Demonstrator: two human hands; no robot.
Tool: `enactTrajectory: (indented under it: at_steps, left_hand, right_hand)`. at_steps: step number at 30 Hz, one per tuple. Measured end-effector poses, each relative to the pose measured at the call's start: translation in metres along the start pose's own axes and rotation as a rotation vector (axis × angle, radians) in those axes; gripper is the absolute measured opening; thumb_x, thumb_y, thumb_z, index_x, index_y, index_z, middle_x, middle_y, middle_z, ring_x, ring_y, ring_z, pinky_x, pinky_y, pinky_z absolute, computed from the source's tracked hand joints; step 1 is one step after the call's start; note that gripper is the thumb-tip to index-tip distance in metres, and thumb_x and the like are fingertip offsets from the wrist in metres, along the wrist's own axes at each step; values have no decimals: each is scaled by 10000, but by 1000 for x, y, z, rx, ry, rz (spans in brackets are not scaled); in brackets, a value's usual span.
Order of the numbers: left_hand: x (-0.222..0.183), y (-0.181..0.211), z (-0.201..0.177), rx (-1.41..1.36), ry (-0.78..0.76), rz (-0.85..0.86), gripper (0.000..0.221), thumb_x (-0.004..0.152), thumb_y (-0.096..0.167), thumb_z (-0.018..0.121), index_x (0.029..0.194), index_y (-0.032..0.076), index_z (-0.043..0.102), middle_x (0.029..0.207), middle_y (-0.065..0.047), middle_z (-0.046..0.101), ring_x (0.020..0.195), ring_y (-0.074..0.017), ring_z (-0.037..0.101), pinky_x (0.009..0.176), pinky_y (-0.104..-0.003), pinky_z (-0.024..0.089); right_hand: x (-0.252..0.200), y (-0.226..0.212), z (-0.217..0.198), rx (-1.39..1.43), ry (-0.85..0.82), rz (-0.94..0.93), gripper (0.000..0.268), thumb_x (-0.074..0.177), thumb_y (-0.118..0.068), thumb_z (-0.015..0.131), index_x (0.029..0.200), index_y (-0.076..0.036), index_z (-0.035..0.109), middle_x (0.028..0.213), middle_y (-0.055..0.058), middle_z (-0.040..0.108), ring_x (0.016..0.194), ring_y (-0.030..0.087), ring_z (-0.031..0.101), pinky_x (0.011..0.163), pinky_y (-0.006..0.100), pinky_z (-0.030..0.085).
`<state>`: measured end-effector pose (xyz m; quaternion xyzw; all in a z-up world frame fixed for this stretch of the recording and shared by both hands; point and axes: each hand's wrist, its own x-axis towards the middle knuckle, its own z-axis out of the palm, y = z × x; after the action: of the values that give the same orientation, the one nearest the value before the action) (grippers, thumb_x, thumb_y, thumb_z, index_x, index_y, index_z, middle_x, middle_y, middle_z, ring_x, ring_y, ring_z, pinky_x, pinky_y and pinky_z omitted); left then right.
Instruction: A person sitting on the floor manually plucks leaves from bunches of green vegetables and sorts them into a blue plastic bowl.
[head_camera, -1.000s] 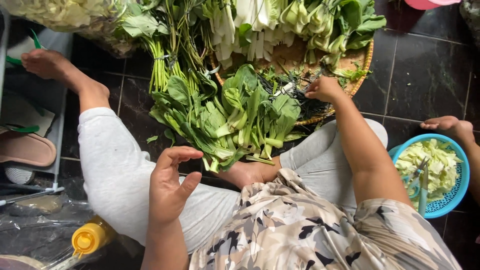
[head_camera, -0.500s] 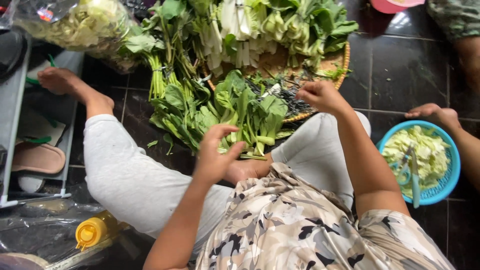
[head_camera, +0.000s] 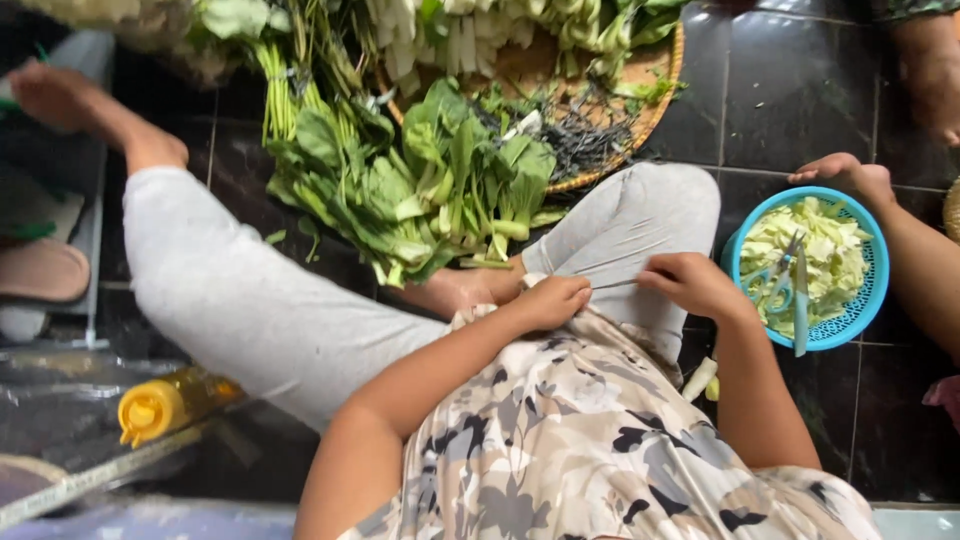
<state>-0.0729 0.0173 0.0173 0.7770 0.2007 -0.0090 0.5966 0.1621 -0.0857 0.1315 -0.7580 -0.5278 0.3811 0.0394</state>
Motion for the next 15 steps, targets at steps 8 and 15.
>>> enactTrajectory:
  at_steps: [8,15]
  left_hand:
    - [18,-16,10,7,45,-25,312,994,430,493,917,157,621,859,-168,720,957,-420,698,835,-535,538]
    - [21,-17,7,16,-14,-106,533,892,569,634,1186,162,453,1133,-177,722,1141,-382,682,956,-505,541]
  right_hand:
    - [7,53,13,-297,350,151,345,941,-532,698,1107,-233,739,963,72,682,993,361,678,854,465,540]
    - [89,-122,5,46,347,-546,330,832,-168,845,1134,-138,716,1032,127,685,1088,391,618,983,466,475]
